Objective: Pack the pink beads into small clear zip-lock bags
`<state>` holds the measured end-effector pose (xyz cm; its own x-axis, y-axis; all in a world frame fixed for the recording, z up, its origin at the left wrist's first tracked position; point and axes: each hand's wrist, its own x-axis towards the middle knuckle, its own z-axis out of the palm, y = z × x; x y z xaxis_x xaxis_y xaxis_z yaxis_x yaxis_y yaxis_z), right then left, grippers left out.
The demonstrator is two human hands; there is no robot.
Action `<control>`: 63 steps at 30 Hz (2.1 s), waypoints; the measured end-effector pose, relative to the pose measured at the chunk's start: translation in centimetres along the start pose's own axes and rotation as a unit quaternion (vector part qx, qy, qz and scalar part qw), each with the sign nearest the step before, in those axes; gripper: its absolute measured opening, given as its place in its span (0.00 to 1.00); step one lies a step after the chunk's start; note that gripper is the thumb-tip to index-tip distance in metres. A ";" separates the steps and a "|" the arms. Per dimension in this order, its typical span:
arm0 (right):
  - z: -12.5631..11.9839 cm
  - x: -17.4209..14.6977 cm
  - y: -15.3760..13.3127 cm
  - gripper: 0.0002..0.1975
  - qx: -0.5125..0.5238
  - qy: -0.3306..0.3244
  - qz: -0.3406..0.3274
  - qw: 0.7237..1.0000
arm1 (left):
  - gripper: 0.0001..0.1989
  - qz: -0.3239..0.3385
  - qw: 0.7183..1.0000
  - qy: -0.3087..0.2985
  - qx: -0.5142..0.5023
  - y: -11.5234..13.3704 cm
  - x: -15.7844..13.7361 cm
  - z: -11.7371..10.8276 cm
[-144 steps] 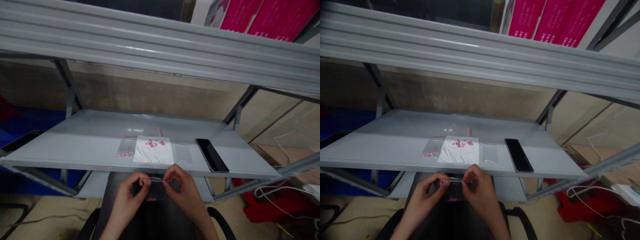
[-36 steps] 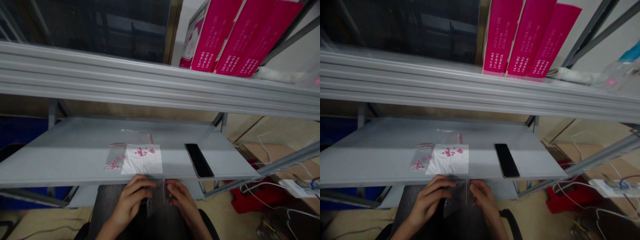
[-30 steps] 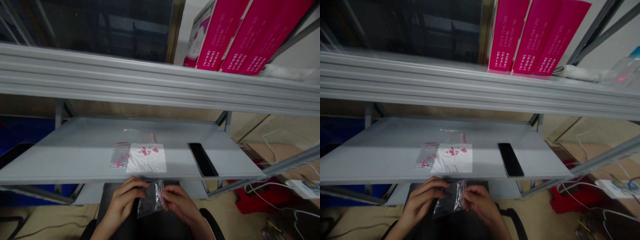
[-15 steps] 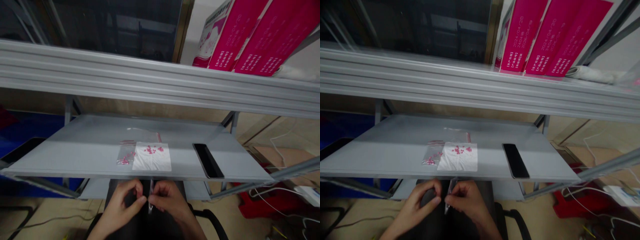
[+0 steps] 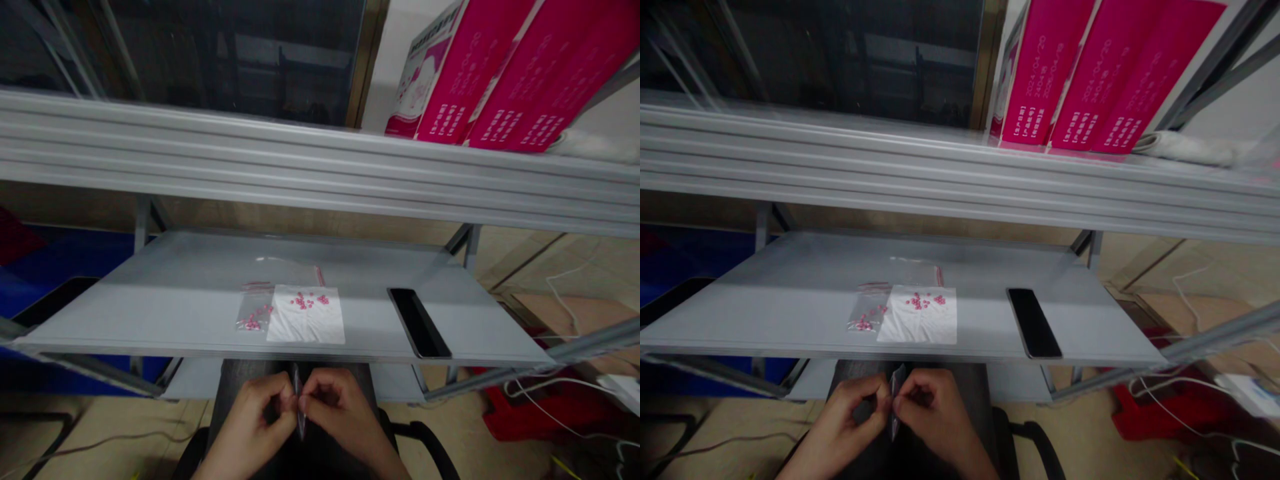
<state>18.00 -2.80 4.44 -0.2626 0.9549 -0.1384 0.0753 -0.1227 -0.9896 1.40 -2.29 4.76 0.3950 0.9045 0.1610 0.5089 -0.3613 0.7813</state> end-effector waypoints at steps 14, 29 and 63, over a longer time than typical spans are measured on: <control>-0.4 -0.7 -1.5 0.05 -0.124 0.131 -0.086 0.980 | 0.41 0.203 0.969 0.087 0.112 -0.1 0.6 0.0; -5.2 4.9 1.2 0.09 -0.349 0.299 -0.166 0.873 | 0.14 0.041 0.971 0.235 -0.031 -1.3 1.9 2.7; -5.7 6.8 -1.7 0.02 -0.283 0.162 -0.255 0.910 | 0.15 -0.032 0.975 0.209 -0.069 -2.5 3.3 3.8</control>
<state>21.63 5.41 5.40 -0.1114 0.8891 0.4440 0.5305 0.4310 -0.7300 4.36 0.74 1.00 0.0040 0.9479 0.3185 0.4026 -0.2931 0.8672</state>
